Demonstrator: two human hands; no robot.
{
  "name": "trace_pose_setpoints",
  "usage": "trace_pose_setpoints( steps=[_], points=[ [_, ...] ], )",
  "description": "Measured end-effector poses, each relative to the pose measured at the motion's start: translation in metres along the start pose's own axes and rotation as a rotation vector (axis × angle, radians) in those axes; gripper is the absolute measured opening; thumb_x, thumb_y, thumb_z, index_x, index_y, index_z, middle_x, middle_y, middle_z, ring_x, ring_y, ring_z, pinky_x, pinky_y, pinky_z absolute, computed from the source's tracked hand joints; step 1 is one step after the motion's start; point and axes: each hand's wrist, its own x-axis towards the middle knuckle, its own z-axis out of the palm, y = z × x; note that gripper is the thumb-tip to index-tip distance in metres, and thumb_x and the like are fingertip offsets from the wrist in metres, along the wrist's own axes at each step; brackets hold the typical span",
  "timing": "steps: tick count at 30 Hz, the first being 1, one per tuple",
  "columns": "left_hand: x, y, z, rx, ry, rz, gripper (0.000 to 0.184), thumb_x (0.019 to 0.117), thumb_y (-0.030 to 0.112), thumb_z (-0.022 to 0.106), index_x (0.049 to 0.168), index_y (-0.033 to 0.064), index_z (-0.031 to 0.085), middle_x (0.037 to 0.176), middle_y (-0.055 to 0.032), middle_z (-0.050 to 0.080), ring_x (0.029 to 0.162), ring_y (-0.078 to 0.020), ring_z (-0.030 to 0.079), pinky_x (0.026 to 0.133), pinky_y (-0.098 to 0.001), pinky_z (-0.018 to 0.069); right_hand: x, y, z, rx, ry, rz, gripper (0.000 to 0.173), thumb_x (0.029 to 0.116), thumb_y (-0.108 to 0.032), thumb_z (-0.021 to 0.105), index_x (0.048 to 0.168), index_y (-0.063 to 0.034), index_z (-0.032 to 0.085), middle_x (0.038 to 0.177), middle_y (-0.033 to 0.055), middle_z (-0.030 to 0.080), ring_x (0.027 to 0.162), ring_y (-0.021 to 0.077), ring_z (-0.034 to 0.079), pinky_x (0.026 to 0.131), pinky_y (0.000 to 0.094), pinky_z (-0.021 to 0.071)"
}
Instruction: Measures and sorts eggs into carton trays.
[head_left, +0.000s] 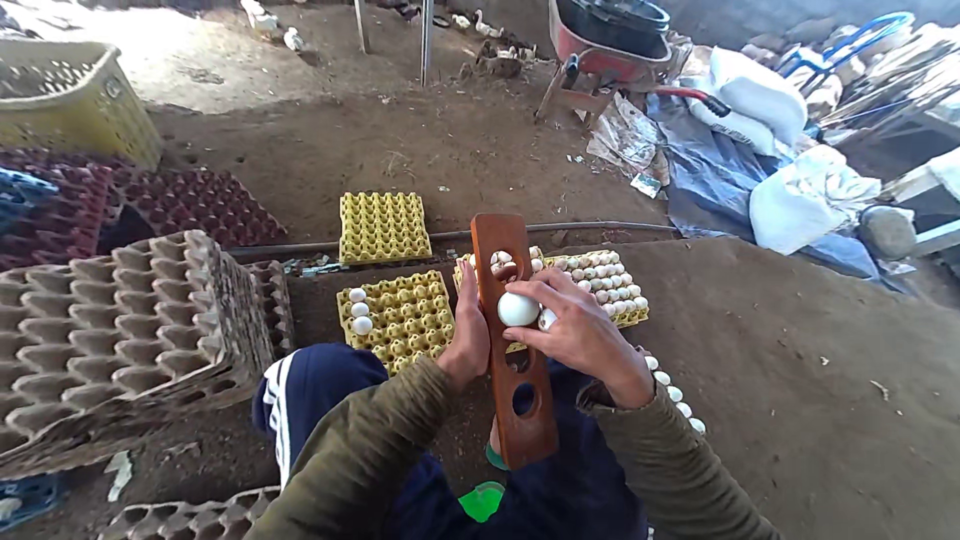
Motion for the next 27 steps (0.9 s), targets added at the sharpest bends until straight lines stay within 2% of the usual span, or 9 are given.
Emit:
trace_pose_setpoints(
  steps=[4,6,7,11,16,20,22,24,27],
  points=[
    [0.000,-0.003,0.006,0.010,-0.026,-0.005,0.088,0.0994,0.069,-0.001,0.132,0.0147,0.061,0.100,-0.0115,0.074,0.090,-0.0215,0.072,0.075,-0.0389,0.0616,-0.020,-0.002,-0.003,0.069,0.188,0.039,0.049,0.0913,-0.043,0.074,0.129,-0.0120,0.068,0.115,0.0101,0.068,0.099,0.0195,0.069,0.081,0.0408,0.0602],
    [0.000,-0.002,0.007,0.012,-0.036,0.004,0.089,0.0997,0.068,-0.002,0.137,0.0127,0.057,0.102,-0.0121,0.074,0.090,-0.0228,0.073,0.075,-0.0398,0.0621,-0.034,-0.009,-0.015,0.385,0.258,0.143,0.050,0.0976,-0.039,0.067,0.133,-0.0040,0.063,0.112,0.0052,0.070,0.094,0.0085,0.069,0.080,0.0275,0.0607],
    [0.001,-0.002,0.009,0.007,-0.034,0.004,0.090,0.0992,0.068,-0.004,0.137,0.0125,0.056,0.101,-0.0118,0.074,0.088,-0.0229,0.073,0.073,-0.0399,0.0625,-0.042,-0.011,-0.024,0.629,0.253,0.206,0.047,0.1014,-0.036,0.060,0.136,-0.0035,0.058,0.106,0.0030,0.070,0.083,0.0057,0.068,0.070,0.0233,0.0601],
    [0.005,-0.006,0.011,0.019,-0.121,0.009,0.096,0.0940,0.070,-0.012,0.142,0.0140,0.049,0.107,-0.0133,0.074,0.091,-0.0265,0.074,0.073,-0.0429,0.0630,-0.074,-0.003,-0.045,1.477,0.179,0.375,0.052,0.1090,-0.046,0.030,0.126,-0.0061,0.057,0.089,0.0088,0.069,0.064,0.0146,0.067,0.052,0.0269,0.0573],
    [0.006,-0.012,0.013,0.088,-0.135,0.040,0.096,0.0921,0.071,-0.015,0.138,0.0200,0.052,0.105,-0.0081,0.075,0.090,-0.0242,0.074,0.070,-0.0422,0.0635,-0.121,0.014,-0.056,1.747,0.187,0.326,0.064,0.1045,-0.062,0.029,0.120,-0.0090,0.061,0.079,0.0051,0.066,0.062,0.0156,0.066,0.052,0.0278,0.0561],
    [0.010,-0.023,0.006,0.119,-0.262,0.055,0.097,0.0898,0.075,-0.014,0.142,0.0205,0.048,0.111,-0.0083,0.074,0.095,-0.0254,0.074,0.075,-0.0440,0.0633,-0.178,0.028,-0.058,1.758,0.327,0.303,0.063,0.1011,-0.067,0.038,0.120,-0.0115,0.062,0.081,0.0044,0.067,0.063,0.0152,0.067,0.052,0.0277,0.0562],
    [0.013,-0.028,-0.003,0.127,-0.324,0.038,0.099,0.0896,0.079,-0.007,0.142,0.0176,0.049,0.117,-0.0119,0.071,0.100,-0.0280,0.072,0.080,-0.0473,0.0618,-0.227,0.034,-0.057,1.616,0.504,0.476,0.066,0.1027,-0.066,0.031,0.117,-0.0106,0.063,0.083,0.0043,0.069,0.062,0.0132,0.067,0.052,0.0263,0.0566],
    [0.018,-0.030,-0.015,0.175,-0.396,0.012,0.091,0.0922,0.081,0.009,0.145,0.0178,0.048,0.122,-0.0134,0.068,0.103,-0.0295,0.071,0.083,-0.0482,0.0612,-0.287,0.043,-0.050,1.382,0.694,0.777,0.062,0.1076,-0.057,0.023,0.116,-0.0092,0.062,0.085,0.0054,0.069,0.062,0.0128,0.065,0.053,0.0261,0.0567],
    [0.023,-0.034,-0.030,0.226,-0.466,-0.040,0.049,0.1005,0.048,0.053,0.138,0.0165,0.053,0.125,-0.0117,0.066,0.104,-0.0289,0.069,0.086,-0.0468,0.0606,-0.398,0.065,-0.035,0.808,0.868,1.290,0.043,0.1113,-0.040,0.037,0.131,-0.0089,0.060,0.094,0.0085,0.070,0.068,0.0148,0.066,0.060,0.0298,0.0576]
  ],
)
